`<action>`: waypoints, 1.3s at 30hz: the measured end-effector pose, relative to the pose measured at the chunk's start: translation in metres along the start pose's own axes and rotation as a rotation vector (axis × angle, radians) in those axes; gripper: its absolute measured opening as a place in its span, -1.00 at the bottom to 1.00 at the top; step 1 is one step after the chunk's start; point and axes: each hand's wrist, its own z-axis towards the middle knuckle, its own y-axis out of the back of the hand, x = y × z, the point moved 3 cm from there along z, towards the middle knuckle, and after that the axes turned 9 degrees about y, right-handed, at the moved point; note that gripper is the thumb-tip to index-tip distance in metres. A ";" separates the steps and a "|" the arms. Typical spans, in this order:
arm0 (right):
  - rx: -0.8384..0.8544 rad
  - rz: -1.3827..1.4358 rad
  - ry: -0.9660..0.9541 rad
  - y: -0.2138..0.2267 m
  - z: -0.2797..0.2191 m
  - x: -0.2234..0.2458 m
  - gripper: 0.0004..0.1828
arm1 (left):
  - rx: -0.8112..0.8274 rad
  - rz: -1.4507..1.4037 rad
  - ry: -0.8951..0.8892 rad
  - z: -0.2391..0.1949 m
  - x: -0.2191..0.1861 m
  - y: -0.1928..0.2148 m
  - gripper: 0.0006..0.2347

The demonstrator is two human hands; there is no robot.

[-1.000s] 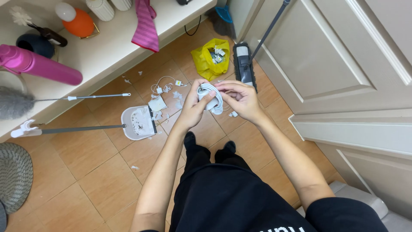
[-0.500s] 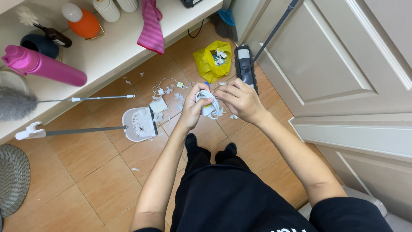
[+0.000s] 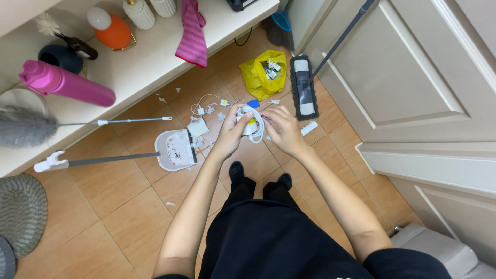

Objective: The person organizes white charging cables and adapters by coiling them and placing them into a yellow bag. They then use a broom to sweep debris and a blue sponge into a dustpan.

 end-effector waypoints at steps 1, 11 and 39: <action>-0.009 -0.001 -0.005 -0.006 -0.001 -0.001 -0.73 | 0.005 0.008 0.005 0.002 0.004 0.005 -0.81; -0.086 0.210 -0.258 -0.044 -0.004 -0.009 -0.66 | -0.045 0.118 -0.104 0.009 0.005 0.029 -0.88; -0.056 0.464 -0.472 0.140 -0.030 -0.166 -0.65 | -0.036 -0.087 -0.089 0.158 0.062 -0.140 -0.83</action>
